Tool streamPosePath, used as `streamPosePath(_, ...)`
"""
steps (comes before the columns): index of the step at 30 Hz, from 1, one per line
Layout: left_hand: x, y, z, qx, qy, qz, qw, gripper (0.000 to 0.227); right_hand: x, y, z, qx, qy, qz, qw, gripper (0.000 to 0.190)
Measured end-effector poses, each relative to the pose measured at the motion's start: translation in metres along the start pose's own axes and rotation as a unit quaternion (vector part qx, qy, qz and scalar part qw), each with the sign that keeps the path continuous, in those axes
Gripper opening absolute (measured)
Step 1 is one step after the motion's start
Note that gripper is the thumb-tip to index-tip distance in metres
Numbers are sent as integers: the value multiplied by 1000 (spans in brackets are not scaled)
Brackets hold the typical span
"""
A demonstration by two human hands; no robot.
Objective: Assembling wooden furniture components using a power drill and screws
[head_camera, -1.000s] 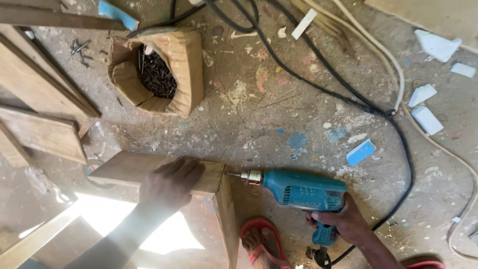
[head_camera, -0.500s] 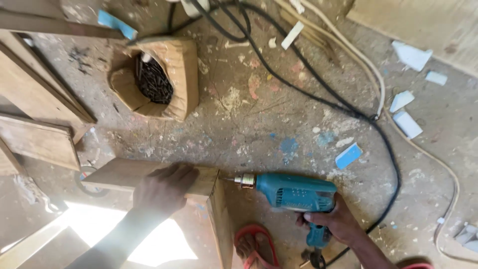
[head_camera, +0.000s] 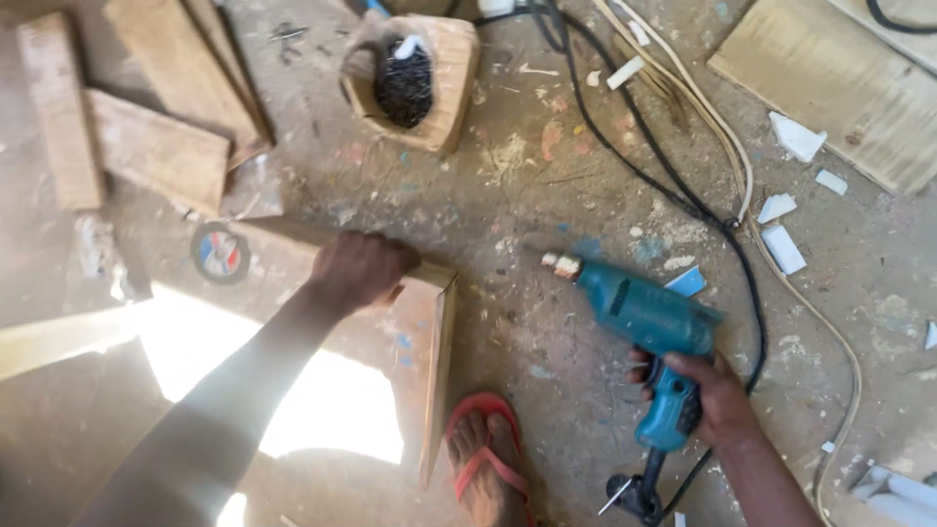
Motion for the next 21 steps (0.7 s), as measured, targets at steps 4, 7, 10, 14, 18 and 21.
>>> streamPosePath(4, -7, 4, 2, 2, -46, -119, 992, 55, 33, 10, 58, -63, 112, -109, 986, 50)
streamPosePath(7, -17, 8, -16, 44, 11, -170, 984, 75, 34, 25, 74, -114, 310, -261, 907, 68)
streamPosePath(10, -31, 7, -44, 86, 41, -133, 986, 71, 44, 44, 73, -128, 413, -304, 849, 72)
streamPosePath(14, -30, -3, -44, 82, 66, -130, 986, 45, 87, 65, 75, -304, 529, -334, 718, 79)
streamPosePath(18, -52, -11, -42, 18, 49, -99, 994, 36, 178, 61, 34, -353, 483, -97, 796, 81)
streamPosePath(21, -68, -27, -33, -10, 34, -123, 992, 27, 239, 38, -2, -184, 495, 37, 848, 102)
Point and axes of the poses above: each hand's wrist, its own y-axis away from the middle knuckle, its own x-axis out of the palm, z = x × y, the point moved 6 cm from there along -y, towards the middle knuckle, and after that the axes turned 3 degrees about z, right-handed, at the moved point
